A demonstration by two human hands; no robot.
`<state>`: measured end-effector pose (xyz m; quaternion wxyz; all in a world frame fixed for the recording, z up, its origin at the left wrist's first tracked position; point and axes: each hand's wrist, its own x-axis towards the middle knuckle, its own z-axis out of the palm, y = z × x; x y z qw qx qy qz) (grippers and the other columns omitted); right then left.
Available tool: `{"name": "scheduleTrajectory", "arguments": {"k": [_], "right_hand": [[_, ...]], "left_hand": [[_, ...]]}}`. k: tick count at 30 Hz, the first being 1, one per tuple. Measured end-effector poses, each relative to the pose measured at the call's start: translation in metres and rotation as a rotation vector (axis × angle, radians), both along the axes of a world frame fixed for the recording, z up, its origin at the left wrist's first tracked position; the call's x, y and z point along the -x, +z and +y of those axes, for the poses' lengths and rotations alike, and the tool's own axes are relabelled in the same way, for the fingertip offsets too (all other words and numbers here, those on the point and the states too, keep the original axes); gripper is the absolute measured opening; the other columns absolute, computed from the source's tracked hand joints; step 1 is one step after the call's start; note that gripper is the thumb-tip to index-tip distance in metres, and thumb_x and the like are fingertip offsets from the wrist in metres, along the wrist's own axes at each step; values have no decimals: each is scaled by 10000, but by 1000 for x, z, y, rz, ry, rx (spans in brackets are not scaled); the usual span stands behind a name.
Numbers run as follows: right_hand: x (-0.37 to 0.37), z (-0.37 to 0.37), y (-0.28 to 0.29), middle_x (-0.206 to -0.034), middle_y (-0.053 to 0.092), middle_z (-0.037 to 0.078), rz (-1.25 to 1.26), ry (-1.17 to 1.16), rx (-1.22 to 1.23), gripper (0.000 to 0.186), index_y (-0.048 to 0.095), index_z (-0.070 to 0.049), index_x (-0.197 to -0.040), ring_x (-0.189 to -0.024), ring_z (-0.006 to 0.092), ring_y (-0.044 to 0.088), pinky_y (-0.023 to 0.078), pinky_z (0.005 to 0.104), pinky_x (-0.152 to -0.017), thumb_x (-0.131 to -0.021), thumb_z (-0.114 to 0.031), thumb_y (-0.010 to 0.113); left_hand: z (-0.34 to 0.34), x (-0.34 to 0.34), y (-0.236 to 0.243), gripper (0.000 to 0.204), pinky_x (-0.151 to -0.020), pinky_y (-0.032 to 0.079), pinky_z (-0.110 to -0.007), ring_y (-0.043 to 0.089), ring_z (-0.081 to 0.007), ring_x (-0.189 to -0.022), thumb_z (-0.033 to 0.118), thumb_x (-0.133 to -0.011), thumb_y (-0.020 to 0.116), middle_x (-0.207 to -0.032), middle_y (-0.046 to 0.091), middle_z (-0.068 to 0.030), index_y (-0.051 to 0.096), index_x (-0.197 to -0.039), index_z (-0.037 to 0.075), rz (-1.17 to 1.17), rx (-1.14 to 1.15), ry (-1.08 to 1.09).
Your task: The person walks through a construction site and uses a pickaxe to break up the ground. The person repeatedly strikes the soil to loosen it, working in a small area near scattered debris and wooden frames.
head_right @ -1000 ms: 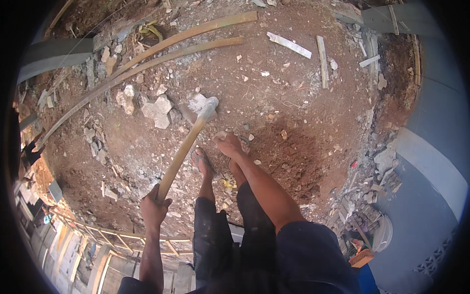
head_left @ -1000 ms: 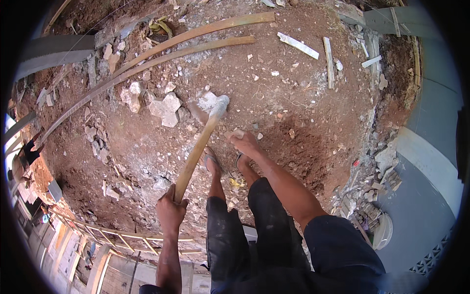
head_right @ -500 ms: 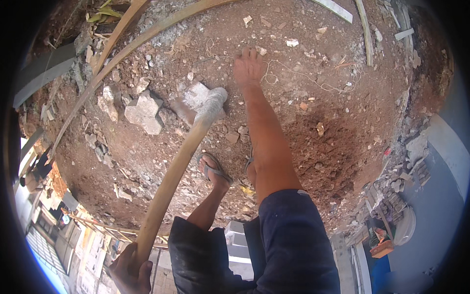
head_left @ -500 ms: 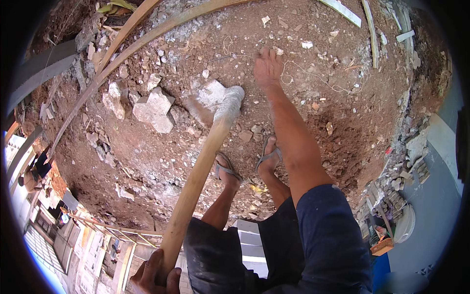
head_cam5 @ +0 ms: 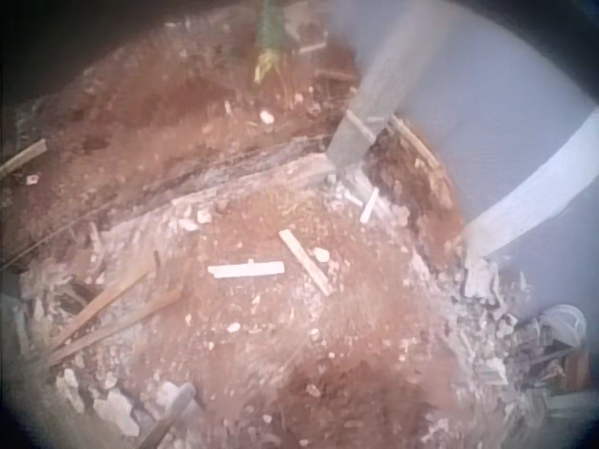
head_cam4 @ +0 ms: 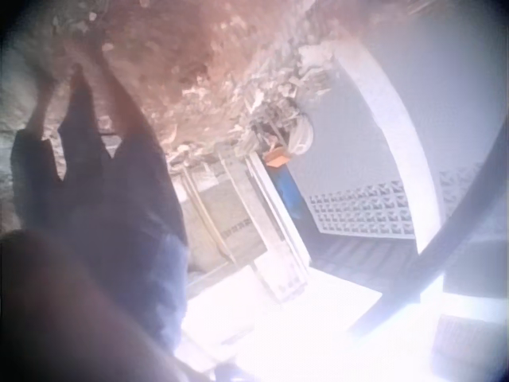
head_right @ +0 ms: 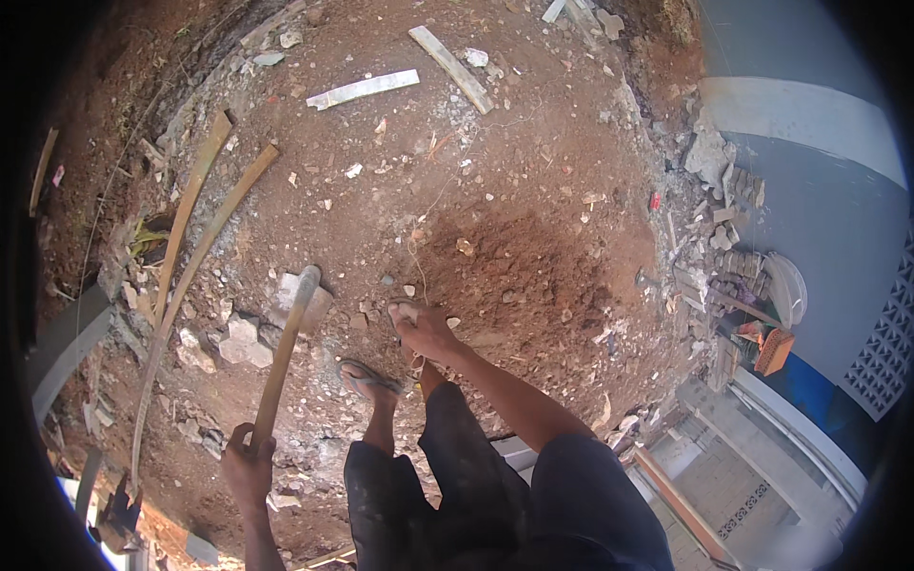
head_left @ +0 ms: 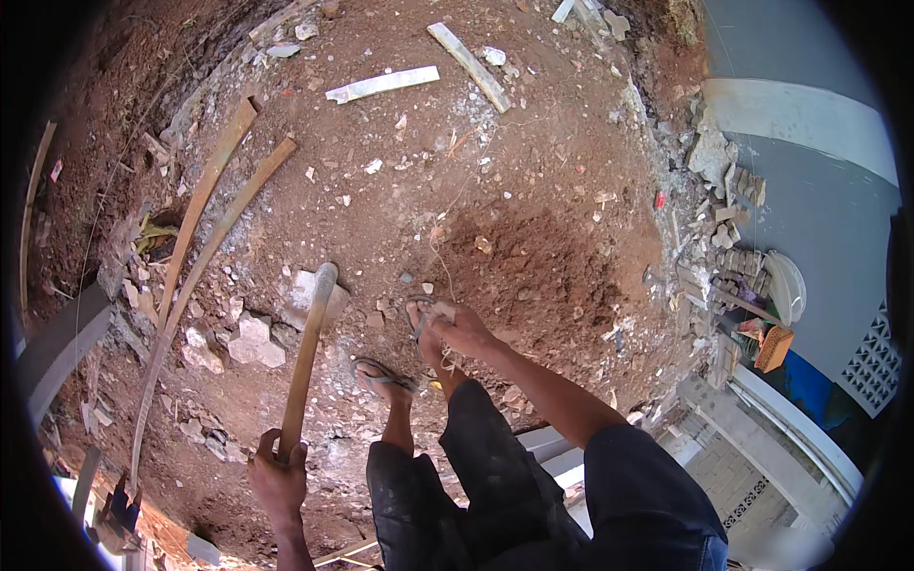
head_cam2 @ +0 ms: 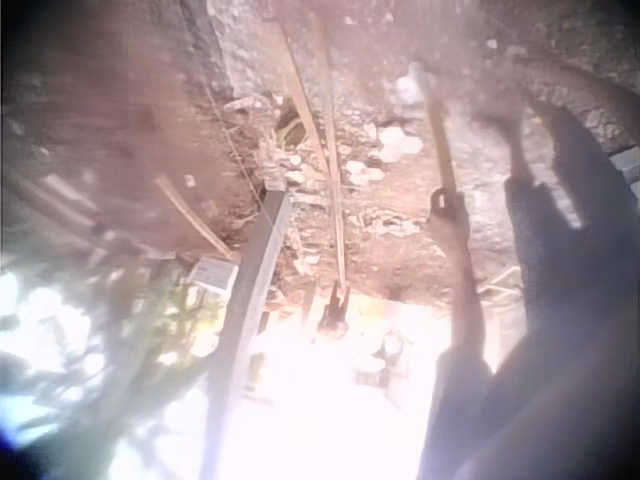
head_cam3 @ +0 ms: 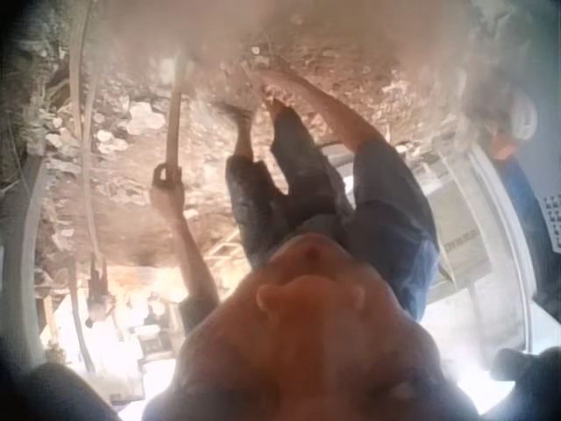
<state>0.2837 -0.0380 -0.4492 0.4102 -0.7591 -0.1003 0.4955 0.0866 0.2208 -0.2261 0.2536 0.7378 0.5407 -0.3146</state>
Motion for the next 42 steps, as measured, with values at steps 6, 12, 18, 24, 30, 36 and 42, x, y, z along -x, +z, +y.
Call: {"name": "scheduleTrajectory", "arguments": {"k": [6, 12, 18, 24, 30, 36, 42], "right_hand": [[-109, -95, 143, -739, 569, 56, -9, -114, 403, 127, 605, -79, -916, -698, 190, 539, 466, 374, -684, -896, -170, 519], [-168, -169, 203, -768, 542, 7, -85, -385, 225, 95, 567, -72, -876, -733, 124, 502, 445, 345, -715, -916, -103, 487], [-117, -121, 223, -783, 536, -15, -124, -482, 99, 86, 568, -65, -878, -717, 88, 473, 409, 256, -695, -924, -102, 505], [-14, -61, 186, -706, 512, -53, -1, -809, -68, 94, 608, -66, -907, -647, 49, 474, 374, 226, -522, -938, -116, 536], [37, 3, 196, -609, 438, -46, 457, -1031, -130, 91, 611, -79, -887, -447, 48, 345, 246, 228, -394, -942, -133, 562], [-5, -77, 167, -689, 549, 12, 244, -895, 119, 151, 648, -80, -899, -577, 104, 503, 403, 260, -511, -902, -211, 573], [-191, -192, 216, -691, 572, 46, -208, -655, 406, 128, 630, -48, -830, -655, 147, 527, 460, 308, -629, -860, -129, 535]], "left_hand": [[1, 16, -10, 390, -699, 506, -501, 655, -415, -743, 228, -679, 744, -764, 677, -221, 647, -1027, 81, -17, -63, -129], [0, 15, -21, 373, -719, 520, -489, 666, -394, -764, 267, -639, 774, -799, 690, -204, 709, -969, 106, 78, -85, -170], [2, 21, -24, 379, -644, 502, -506, 666, -375, -756, 283, -636, 801, -780, 681, -201, 727, -980, 141, 109, -95, -164], [-24, 61, -42, 310, -620, 500, -510, 659, -385, -712, 315, -656, 779, -746, 664, -171, 697, -879, 116, 80, -195, -358], [-34, 85, -36, 190, -582, 521, -530, 663, -402, -704, 278, -738, 702, -722, 662, -165, 656, -839, 124, 96, -226, -359], [-27, 66, -39, 222, -581, 525, -523, 667, -388, -698, 287, -712, 731, -716, 662, -156, 667, -835, 113, 81, -201, -451], [-17, 55, -48, 233, -640, 551, -488, 677, -366, -720, 271, -669, 731, -753, 674, -156, 703, -827, 102, 66, -173, -409]]}}
